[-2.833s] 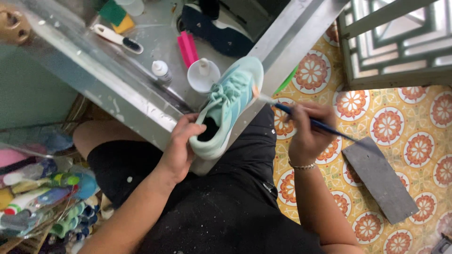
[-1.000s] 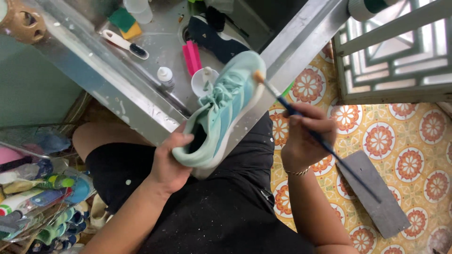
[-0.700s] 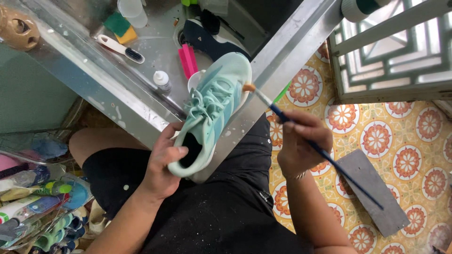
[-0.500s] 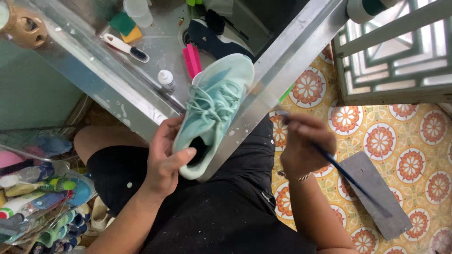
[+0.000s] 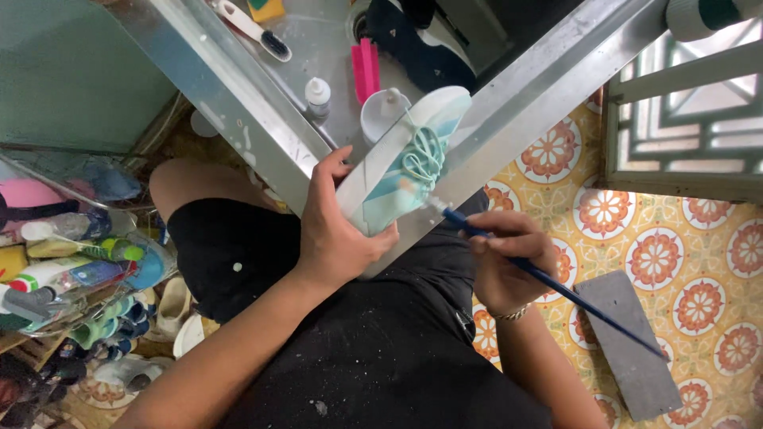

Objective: The person cleans a light green sneaker at a stainless steel sink. They scrub the shoe with a white sponge, brush it with a small brush, apply liquid from a bottle onto the upper, continue brushing, and place the cleaned sneaker on the sink edge with the other shoe.

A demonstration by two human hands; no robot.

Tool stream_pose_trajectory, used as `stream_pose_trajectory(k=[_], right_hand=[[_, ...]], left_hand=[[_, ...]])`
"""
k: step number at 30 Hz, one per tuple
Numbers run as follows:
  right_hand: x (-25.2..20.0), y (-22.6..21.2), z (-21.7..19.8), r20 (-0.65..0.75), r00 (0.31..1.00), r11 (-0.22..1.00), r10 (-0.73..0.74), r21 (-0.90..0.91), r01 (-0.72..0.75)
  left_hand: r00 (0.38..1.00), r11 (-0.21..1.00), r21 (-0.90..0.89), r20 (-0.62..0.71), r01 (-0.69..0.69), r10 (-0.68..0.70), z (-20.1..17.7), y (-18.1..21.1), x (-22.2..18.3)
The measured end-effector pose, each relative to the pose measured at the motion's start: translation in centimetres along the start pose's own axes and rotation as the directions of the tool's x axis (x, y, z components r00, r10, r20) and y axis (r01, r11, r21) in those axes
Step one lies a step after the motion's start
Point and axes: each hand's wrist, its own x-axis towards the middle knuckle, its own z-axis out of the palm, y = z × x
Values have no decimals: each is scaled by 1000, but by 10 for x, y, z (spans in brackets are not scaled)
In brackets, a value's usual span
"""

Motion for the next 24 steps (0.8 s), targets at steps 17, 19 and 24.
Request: stream_pose_trajectory(k=[17, 19, 24], right_hand=[[6, 4, 20, 13, 990, 967, -138, -214, 138], [1, 20, 20, -24, 991, 970, -130, -212, 122], [6, 22, 22, -185, 978, 981, -96, -185, 61]], left_hand=[[993, 992, 106, 103, -68, 57, -2, 6, 8], [994, 993, 104, 101, -57, 46, -2, 7, 9], [996, 995, 93, 91, -29, 21, -1, 8, 9]])
